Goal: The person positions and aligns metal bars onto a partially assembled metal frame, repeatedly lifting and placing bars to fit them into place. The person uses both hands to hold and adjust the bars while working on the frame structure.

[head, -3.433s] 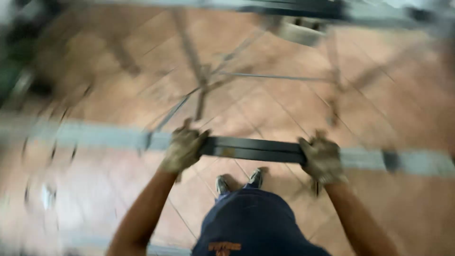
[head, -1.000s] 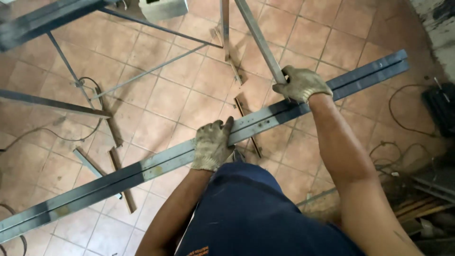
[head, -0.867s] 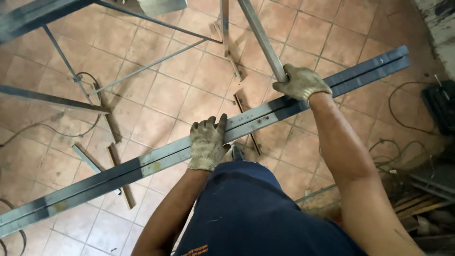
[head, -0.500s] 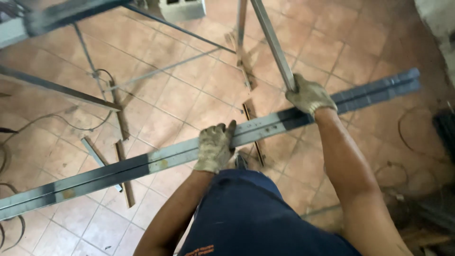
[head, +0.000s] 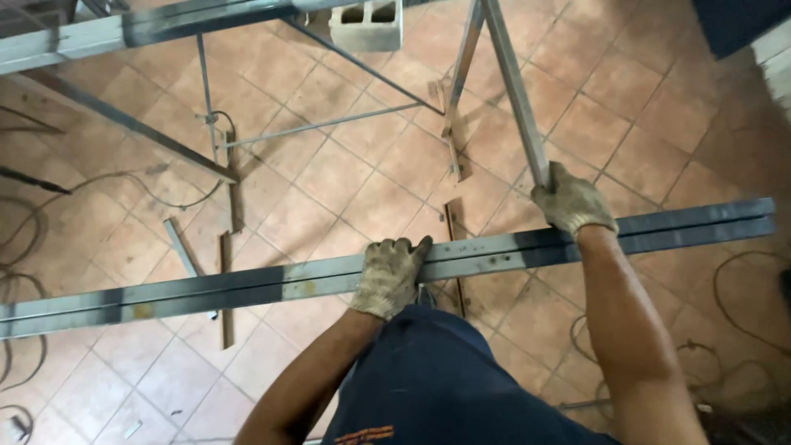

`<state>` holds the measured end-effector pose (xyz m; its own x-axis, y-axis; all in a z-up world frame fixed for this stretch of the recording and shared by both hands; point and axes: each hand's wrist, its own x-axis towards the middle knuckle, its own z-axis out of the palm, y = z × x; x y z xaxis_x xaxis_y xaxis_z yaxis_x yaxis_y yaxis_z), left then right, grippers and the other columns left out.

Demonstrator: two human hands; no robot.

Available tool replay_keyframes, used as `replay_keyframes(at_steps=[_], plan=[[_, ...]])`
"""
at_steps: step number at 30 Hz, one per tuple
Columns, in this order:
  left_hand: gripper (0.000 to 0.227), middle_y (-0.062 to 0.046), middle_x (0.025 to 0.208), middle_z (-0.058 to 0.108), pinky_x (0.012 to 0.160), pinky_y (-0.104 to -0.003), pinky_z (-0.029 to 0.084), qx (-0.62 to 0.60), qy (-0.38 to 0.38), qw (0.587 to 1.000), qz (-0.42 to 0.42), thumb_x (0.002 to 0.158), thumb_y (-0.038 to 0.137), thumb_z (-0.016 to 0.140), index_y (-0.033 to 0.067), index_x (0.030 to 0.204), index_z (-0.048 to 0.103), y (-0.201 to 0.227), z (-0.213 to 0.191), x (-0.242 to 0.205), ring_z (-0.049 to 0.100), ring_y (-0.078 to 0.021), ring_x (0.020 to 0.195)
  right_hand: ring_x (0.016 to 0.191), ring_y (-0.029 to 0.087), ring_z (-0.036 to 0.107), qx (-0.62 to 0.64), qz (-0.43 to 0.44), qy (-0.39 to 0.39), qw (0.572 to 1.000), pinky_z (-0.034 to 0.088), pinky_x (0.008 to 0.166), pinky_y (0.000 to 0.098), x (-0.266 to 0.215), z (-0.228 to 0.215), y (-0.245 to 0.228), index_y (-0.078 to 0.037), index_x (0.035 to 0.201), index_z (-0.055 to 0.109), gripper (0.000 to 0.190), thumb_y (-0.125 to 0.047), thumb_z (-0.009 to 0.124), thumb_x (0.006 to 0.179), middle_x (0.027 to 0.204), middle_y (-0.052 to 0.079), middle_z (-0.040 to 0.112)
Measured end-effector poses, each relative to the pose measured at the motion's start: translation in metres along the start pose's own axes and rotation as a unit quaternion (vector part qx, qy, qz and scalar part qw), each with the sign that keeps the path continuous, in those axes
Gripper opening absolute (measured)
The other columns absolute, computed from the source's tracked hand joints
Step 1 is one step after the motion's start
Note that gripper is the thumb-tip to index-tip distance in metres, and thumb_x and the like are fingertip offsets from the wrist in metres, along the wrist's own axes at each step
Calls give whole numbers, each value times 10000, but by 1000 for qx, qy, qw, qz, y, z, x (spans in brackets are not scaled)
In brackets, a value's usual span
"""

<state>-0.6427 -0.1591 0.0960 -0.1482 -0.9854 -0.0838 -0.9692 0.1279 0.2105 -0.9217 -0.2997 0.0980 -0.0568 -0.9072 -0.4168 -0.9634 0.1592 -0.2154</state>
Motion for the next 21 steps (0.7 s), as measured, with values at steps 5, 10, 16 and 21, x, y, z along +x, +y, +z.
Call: replay_keyframes(at_steps=[5,10,16,21], plan=[[277,-44,825,734,679,-439,567,40,-8,999,30,793,281,660,267,1051,759,-15,13,1,740,-298,779,1104,432,711,-61,14,94,994,560,900,559,1,2,-12,-221,1308,637,544,-572,562,900,1119,184,780],[586,-77,994,708,698,-507,532,4,-56,996,64,827,331,633,256,1401,547,-20,26,2,704,-358,870,1089,568,656,6,52,-50,997,506,838,636,-39,-46,-48,-136,1468,511,589,-447,494,967,1237,332,696],[472,-65,993,713,726,-511,511,32,34,997,56,939,320,531,238,1404,545,-19,68,1,691,-339,857,1159,526,626,21,95,-19,995,475,894,630,-44,-40,-54,-128,1402,626,502,-369,518,974,1254,307,707],[407,-123,1061,699,753,-534,501,13,5,999,52,1012,346,438,264,1398,540,-19,64,4,678,-372,875,1076,489,683,-5,84,7,996,507,864,612,-25,-21,-39,-111,1363,677,490,-419,528,1013,1154,253,773]])
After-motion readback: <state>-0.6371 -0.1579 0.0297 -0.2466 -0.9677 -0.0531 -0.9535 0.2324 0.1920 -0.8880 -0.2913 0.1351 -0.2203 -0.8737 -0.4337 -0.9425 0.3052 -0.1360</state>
